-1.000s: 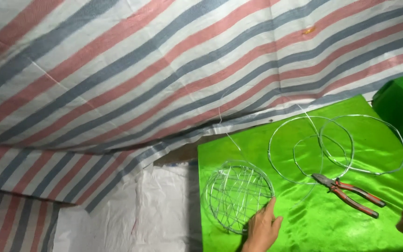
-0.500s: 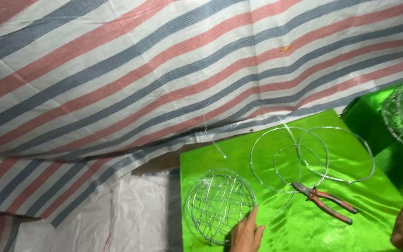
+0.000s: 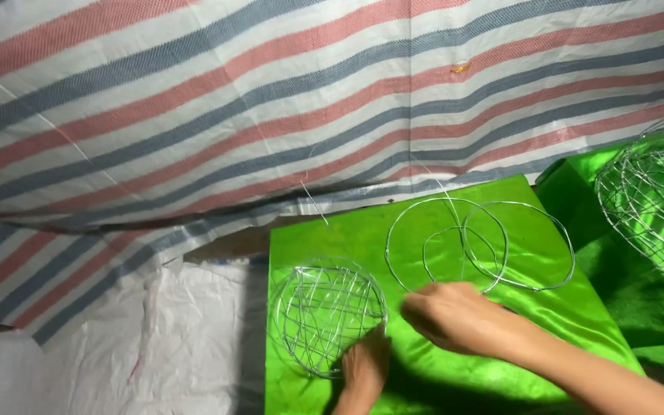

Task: The person joins metal wire rings together by twisting thin wire around the intersections, then uses pliers to tighten and trim the wire segments to form a spherical wire frame.

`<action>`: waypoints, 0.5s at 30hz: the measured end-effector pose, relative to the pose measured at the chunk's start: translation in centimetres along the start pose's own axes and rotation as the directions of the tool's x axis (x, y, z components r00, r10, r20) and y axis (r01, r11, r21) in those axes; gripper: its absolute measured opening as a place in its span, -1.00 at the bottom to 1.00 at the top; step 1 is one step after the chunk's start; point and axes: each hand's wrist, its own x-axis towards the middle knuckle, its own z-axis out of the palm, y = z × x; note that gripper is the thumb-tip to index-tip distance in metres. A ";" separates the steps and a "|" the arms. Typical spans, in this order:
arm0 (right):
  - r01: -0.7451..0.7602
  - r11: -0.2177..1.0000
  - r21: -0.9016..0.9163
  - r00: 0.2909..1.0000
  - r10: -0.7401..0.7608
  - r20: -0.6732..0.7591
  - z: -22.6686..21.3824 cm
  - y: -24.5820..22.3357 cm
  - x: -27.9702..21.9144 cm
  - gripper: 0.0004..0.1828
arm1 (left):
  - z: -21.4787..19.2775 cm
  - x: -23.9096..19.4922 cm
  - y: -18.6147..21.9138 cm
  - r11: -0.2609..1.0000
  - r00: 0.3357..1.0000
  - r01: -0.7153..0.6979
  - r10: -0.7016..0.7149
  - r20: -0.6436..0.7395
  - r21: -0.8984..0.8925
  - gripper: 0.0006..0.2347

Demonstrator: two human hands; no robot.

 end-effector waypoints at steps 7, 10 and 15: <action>0.089 0.878 0.471 0.996 -0.081 -0.037 11.2 3.3 7.4 -0.77 | 3.4 -0.6 -4.3 0.952 0.936 -0.297 0.306 -0.173 0.073 -0.88; 0.060 0.756 0.651 0.997 -0.081 0.002 10.4 4.0 7.4 -0.69 | 2.9 0.4 -5.1 0.942 0.930 -0.322 0.333 -0.154 0.094 -0.87; 0.138 0.794 0.592 0.990 -0.105 -0.090 11.5 4.3 7.8 -0.56 | 0.1 -0.5 -5.6 0.842 0.808 -0.496 0.537 -0.240 0.213 -0.85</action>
